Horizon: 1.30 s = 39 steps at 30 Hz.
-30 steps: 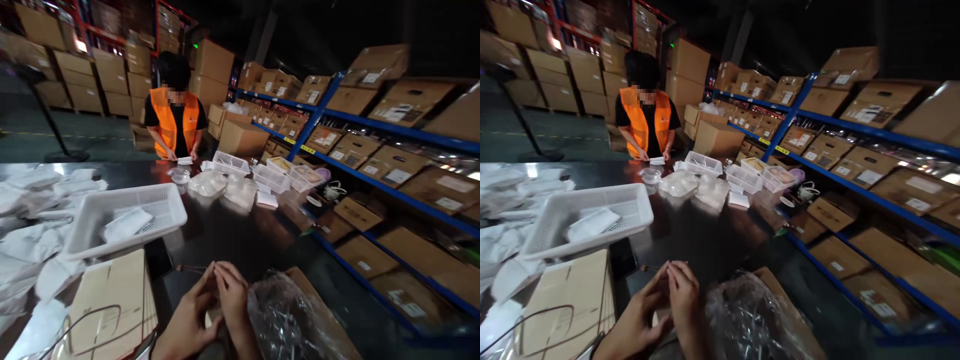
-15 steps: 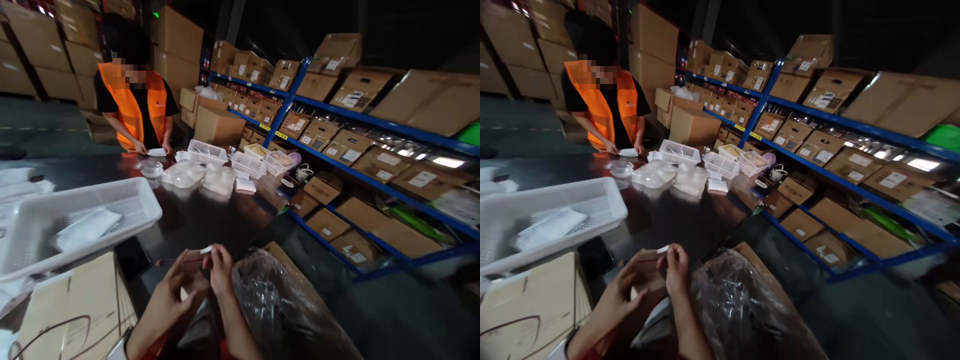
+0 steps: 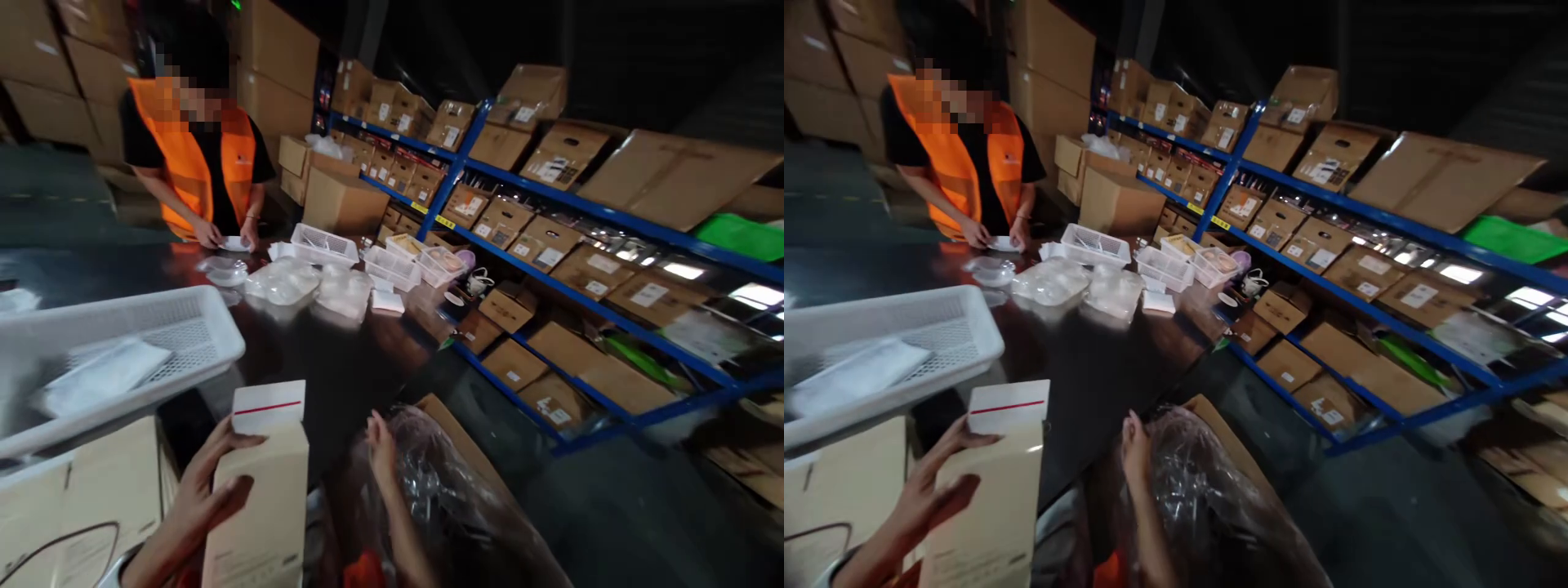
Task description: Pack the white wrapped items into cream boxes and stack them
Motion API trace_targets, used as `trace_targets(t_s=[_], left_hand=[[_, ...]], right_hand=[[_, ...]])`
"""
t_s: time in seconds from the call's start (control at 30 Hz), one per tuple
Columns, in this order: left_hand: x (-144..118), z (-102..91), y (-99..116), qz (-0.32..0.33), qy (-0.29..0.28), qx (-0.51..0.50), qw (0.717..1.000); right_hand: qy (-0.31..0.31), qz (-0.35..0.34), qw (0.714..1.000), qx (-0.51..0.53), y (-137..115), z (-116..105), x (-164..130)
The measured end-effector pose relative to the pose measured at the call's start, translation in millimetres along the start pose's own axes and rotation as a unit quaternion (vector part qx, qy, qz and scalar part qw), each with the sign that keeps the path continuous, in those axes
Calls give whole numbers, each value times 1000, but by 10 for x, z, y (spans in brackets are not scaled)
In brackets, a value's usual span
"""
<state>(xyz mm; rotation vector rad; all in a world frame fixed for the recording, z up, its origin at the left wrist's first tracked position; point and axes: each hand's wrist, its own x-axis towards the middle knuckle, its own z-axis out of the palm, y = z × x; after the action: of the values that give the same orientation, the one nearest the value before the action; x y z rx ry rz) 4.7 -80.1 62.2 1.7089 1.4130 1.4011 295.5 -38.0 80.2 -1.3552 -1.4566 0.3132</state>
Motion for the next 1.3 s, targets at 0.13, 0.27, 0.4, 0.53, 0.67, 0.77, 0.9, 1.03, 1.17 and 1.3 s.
trace_targets(t_s=[0.13, 0.27, 0.4, 0.53, 0.67, 0.77, 0.9, 1.03, 1.17, 1.3], left_hand=[[60, 37, 291, 2, -47, -63, 997], [-35, 52, 311, -12, 29, -102, 994], [-131, 22, 355, 24, 147, -190, 970], [-65, -160, 579, 99, 90, -163, 978], [20, -309, 690, 142, -26, -60, 988], [28, -314, 647, 159, -38, -69, 984], [11, -296, 582, 166, -25, -97, 981], [-28, -268, 535, 152, 0, -132, 979], [-94, -167, 444, 68, 68, -204, 974], [-101, -158, 258, -24, 153, -208, 966]], right_hand=[[-222, 38, 940, 258, -471, 412, 4], [-308, 128, 827, 453, -841, 576, -154], [-288, 41, 872, 393, -799, 623, -210], [-269, -194, 882, 333, -813, 628, -145], [-226, -234, 895, 306, -971, 606, -127], [-211, -250, 898, 294, -1029, 587, -147], [-218, -236, 903, 285, -1062, 562, -175], [-245, -199, 896, 313, -1127, 569, -211], [-276, -142, 885, 347, -1141, 671, -218], [-327, -101, 866, 363, -1054, 999, -154]])
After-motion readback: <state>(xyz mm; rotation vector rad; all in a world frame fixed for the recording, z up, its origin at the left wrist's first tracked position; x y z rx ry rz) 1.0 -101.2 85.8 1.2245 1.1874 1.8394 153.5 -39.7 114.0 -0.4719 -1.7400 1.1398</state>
